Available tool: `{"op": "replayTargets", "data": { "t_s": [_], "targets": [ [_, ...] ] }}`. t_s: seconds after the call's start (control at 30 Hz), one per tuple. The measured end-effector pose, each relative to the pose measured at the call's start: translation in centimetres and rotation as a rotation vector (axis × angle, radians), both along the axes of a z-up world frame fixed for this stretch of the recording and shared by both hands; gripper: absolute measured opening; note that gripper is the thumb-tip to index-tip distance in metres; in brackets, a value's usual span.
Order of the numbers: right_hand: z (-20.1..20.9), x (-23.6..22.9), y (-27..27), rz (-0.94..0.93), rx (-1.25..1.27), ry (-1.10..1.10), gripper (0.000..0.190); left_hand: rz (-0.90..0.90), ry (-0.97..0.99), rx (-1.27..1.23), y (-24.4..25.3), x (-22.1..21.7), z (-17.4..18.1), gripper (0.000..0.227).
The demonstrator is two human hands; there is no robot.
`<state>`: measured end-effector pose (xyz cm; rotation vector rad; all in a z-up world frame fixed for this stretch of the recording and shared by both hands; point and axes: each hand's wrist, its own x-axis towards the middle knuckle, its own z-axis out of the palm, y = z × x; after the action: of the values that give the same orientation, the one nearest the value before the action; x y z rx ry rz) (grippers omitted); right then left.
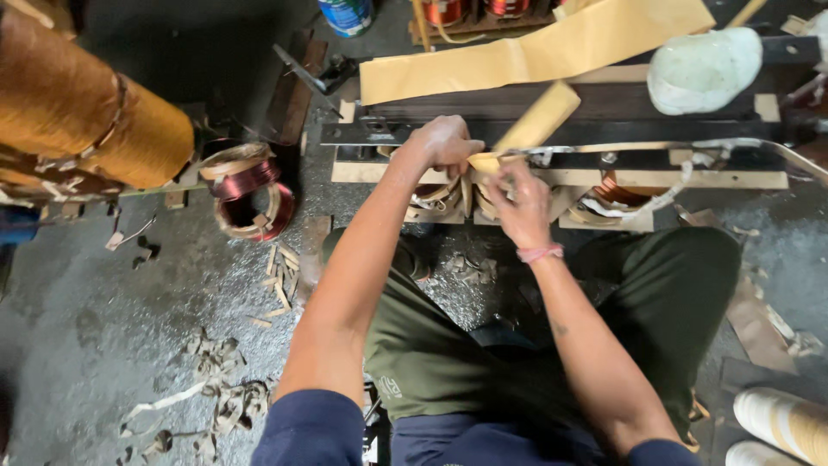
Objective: The person sits on the floor and wraps beige insulating tape around copper-wound coils mounted on a wooden jig. They tear off strips of tape, fold them, and press them around the coil ends to cover the copper windings.
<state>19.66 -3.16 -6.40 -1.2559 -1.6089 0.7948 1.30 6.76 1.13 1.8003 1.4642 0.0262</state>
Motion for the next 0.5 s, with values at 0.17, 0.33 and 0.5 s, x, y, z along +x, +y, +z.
{"op": "replayTargets", "data": {
  "t_s": [0.17,0.33,0.5],
  "targets": [
    [0.4,2.1,-1.4,-0.012,0.091,-0.076,0.032,-0.155,-0.271,0.101,-1.6,-4.8,1.4,0.025],
    [0.3,2.6,-1.0,0.086,-0.025,-0.083,0.033,-0.359,-0.140,0.575,-2.2,-6.5,0.1,0.013],
    [0.6,3.7,-1.8,0.155,-0.003,-0.310,0.029,-0.336,0.024,0.818,-3.8,-5.2,-1.3,0.006]
  ]
}}
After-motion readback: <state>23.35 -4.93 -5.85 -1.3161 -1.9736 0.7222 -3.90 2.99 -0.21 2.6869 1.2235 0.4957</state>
